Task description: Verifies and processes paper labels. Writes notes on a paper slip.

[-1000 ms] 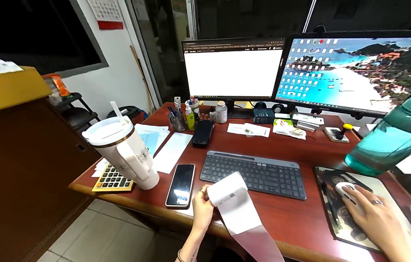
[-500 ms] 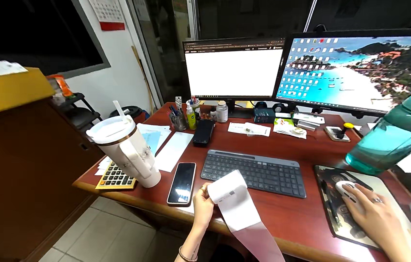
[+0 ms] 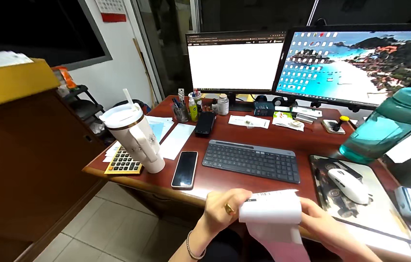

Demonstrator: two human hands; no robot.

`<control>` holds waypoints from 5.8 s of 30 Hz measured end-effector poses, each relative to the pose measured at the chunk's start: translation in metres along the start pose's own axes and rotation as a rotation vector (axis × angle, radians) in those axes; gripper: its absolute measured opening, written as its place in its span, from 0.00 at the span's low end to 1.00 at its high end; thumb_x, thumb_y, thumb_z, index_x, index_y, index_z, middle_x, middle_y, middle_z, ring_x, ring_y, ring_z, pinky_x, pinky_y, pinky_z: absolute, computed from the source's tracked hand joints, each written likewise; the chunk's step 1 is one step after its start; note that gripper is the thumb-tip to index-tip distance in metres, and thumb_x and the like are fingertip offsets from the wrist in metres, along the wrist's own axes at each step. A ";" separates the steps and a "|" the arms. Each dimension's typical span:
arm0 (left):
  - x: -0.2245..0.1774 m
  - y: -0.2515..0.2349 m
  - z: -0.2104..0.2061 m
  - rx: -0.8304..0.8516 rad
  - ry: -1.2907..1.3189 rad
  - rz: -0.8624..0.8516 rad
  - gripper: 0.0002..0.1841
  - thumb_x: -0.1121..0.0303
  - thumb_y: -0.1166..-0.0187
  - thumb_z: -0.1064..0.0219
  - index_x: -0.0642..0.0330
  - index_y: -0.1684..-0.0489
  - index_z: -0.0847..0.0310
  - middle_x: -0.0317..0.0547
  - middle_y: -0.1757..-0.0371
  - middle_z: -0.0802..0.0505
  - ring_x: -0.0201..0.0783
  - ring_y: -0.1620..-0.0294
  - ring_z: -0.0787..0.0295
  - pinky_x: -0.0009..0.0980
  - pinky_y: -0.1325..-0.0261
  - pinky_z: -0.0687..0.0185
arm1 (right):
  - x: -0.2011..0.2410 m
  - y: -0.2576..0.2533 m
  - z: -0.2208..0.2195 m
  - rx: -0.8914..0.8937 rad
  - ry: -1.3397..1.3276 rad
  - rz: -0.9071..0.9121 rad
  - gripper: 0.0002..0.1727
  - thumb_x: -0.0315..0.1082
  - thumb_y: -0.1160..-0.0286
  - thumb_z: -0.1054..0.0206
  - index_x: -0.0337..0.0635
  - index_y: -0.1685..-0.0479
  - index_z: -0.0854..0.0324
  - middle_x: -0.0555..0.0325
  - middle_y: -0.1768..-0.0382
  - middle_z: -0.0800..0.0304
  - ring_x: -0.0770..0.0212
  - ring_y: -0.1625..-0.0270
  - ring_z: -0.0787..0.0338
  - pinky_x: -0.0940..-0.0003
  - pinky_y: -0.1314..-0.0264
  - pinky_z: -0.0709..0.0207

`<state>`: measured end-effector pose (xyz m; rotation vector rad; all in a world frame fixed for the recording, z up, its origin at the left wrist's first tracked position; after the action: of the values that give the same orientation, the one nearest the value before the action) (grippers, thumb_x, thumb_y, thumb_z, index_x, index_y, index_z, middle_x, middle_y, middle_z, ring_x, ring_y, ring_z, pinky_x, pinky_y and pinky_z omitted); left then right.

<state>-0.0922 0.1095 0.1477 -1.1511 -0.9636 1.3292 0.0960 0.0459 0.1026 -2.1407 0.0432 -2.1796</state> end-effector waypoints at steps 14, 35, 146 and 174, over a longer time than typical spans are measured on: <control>0.007 -0.026 0.004 -0.015 0.357 0.452 0.04 0.78 0.33 0.27 0.65 0.64 0.12 0.40 0.65 0.04 0.26 0.62 0.07 0.25 0.53 0.09 | 0.099 -0.009 -0.027 0.167 0.704 0.243 0.12 0.41 0.28 0.34 0.54 0.49 0.14 0.79 0.65 0.09 0.87 0.64 0.13 0.86 0.61 0.17; -0.040 -0.066 0.024 -0.028 0.511 0.261 0.13 0.78 0.32 0.30 0.67 0.50 0.21 0.42 0.59 0.09 0.25 0.58 0.11 0.22 0.51 0.12 | 0.181 0.029 -0.065 0.054 0.983 0.640 0.12 0.40 0.32 0.32 0.53 0.51 0.17 0.80 0.72 0.13 0.87 0.73 0.17 0.90 0.75 0.22; -0.017 -0.016 -0.002 0.066 0.879 0.409 0.17 0.69 0.22 0.30 0.70 0.41 0.18 0.46 0.44 0.06 0.28 0.40 0.10 0.27 0.33 0.15 | 0.139 0.019 -0.051 0.010 0.720 0.710 0.10 0.39 0.19 0.34 0.50 0.47 0.11 0.72 0.58 0.04 0.85 0.59 0.11 0.90 0.58 0.18; -0.024 -0.022 -0.020 0.280 1.155 0.570 0.17 0.81 0.27 0.36 0.69 0.39 0.27 0.39 0.48 0.07 0.27 0.45 0.10 0.28 0.37 0.15 | 0.137 0.046 -0.037 -0.068 0.691 0.667 0.09 0.42 0.20 0.32 0.56 0.48 0.12 0.76 0.57 0.05 0.84 0.57 0.10 0.88 0.55 0.16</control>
<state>-0.0692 0.0862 0.1675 -1.6974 0.3996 0.8902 0.0589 -0.0128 0.2349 -1.0415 0.7520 -2.3270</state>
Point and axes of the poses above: each hand's wrist, its own y-axis away from the middle knuckle, its own z-axis out of the back of the hand, x = y × z, the point moved 9 cm from there along -y, towards the middle knuckle
